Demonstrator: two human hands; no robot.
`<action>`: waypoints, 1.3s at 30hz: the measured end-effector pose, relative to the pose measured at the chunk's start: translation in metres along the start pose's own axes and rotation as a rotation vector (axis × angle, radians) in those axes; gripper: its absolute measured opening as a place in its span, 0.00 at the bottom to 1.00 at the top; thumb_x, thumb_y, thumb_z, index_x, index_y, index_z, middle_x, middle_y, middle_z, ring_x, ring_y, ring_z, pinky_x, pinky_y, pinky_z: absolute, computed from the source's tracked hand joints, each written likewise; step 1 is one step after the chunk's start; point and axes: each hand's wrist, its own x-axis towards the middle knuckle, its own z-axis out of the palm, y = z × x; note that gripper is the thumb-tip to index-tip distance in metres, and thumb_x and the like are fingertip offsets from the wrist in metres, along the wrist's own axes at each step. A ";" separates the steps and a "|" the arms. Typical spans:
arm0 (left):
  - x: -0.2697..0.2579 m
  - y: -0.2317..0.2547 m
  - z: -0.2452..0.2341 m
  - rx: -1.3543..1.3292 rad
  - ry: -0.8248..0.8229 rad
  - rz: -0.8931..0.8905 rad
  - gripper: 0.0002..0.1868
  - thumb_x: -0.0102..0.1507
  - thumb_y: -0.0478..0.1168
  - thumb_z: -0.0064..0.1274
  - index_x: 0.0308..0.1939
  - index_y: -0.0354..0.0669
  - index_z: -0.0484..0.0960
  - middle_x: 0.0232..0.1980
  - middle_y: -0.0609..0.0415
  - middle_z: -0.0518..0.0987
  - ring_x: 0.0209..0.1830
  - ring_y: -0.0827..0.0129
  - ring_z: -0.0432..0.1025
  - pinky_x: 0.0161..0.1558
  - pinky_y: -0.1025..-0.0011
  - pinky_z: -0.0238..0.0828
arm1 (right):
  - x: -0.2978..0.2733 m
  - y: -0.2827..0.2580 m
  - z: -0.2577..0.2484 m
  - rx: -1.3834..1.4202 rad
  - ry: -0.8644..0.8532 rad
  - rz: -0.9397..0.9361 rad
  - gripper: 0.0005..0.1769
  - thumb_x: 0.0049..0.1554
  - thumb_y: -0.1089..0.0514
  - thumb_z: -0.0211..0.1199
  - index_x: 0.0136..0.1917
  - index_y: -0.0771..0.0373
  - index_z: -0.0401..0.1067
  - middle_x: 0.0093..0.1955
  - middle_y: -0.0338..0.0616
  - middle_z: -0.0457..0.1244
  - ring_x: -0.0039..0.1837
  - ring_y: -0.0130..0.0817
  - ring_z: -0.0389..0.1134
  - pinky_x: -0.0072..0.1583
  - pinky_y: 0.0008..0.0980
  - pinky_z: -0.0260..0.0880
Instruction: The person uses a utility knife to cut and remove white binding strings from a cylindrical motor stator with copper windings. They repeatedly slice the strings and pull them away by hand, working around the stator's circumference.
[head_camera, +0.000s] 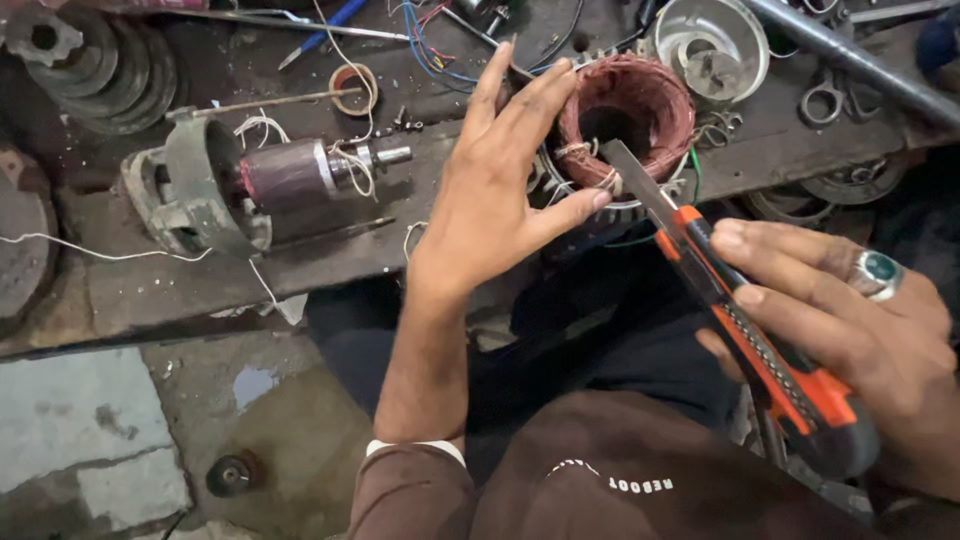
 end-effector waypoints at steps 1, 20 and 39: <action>0.001 -0.001 0.000 0.001 0.000 0.000 0.45 0.61 0.55 0.69 0.75 0.42 0.66 0.77 0.46 0.68 0.85 0.41 0.49 0.83 0.51 0.51 | 0.002 -0.002 -0.001 0.003 0.004 0.011 0.26 0.51 0.61 0.75 0.56 0.68 0.62 0.60 0.62 0.67 0.62 0.57 0.72 0.59 0.46 0.75; 0.003 -0.001 0.001 0.048 0.064 0.031 0.45 0.58 0.56 0.70 0.73 0.43 0.69 0.75 0.49 0.70 0.82 0.40 0.53 0.81 0.50 0.54 | -0.013 0.009 0.012 -0.070 0.016 -0.035 0.30 0.48 0.63 0.76 0.57 0.67 0.62 0.58 0.62 0.67 0.62 0.55 0.71 0.58 0.46 0.77; 0.001 -0.002 0.006 0.050 0.092 0.003 0.45 0.57 0.56 0.70 0.72 0.44 0.70 0.73 0.50 0.73 0.81 0.41 0.55 0.79 0.49 0.57 | 0.004 -0.003 0.021 -0.246 0.054 -0.212 0.23 0.51 0.65 0.76 0.55 0.70 0.68 0.57 0.63 0.68 0.54 0.55 0.73 0.51 0.42 0.76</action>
